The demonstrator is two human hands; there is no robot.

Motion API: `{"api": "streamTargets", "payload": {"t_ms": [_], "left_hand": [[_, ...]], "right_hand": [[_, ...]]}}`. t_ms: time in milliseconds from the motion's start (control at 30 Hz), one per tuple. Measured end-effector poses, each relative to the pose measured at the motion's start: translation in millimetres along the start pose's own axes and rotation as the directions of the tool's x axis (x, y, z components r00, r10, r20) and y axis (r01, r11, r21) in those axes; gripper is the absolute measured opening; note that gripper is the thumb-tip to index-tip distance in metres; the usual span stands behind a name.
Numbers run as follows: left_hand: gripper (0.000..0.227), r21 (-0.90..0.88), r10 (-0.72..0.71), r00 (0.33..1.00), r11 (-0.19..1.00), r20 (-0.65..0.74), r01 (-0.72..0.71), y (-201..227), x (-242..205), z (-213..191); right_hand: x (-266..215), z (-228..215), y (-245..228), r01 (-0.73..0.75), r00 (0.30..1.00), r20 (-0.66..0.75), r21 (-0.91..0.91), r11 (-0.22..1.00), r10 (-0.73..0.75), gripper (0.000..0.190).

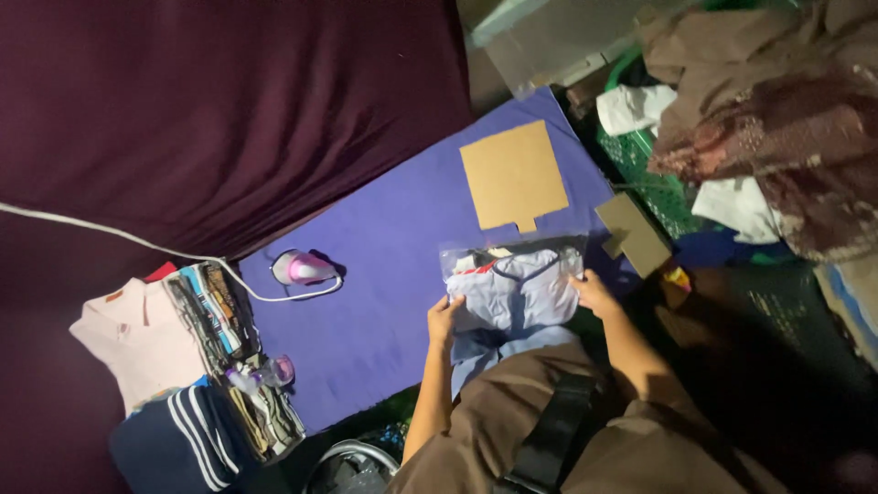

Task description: Packing folded clothes into plastic bags.

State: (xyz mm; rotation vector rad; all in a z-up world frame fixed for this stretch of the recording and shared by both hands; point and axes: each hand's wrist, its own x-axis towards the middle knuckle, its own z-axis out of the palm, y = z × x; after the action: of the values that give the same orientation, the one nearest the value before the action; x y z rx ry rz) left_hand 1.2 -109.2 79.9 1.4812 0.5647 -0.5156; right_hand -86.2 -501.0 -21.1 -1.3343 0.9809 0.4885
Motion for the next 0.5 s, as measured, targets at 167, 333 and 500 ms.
{"api": "streamTargets", "payload": {"t_ms": [167, 333, 500], "left_hand": [[0.031, -0.146, -0.035, 0.989, 0.988, 0.147, 0.057, 15, -11, 1], [0.026, -0.1, 0.048, 0.993, 0.994, 0.109, -0.037, -5, 5, -2], [0.028, -0.034, 0.032, 0.999, 0.999, -0.002, -0.032, 27, -5, 30]], "right_hand": [[-11, -4, 16, 0.046, 0.998, -0.033, -0.018, 0.999, -0.047, 0.043], [-42, 5, -14, 0.183, 0.916, -0.224, -0.505, 0.844, -0.332, 0.048], [-11, -26, -33, 0.305, 0.878, -0.145, -0.565, 0.767, -0.456, 0.043]]}}
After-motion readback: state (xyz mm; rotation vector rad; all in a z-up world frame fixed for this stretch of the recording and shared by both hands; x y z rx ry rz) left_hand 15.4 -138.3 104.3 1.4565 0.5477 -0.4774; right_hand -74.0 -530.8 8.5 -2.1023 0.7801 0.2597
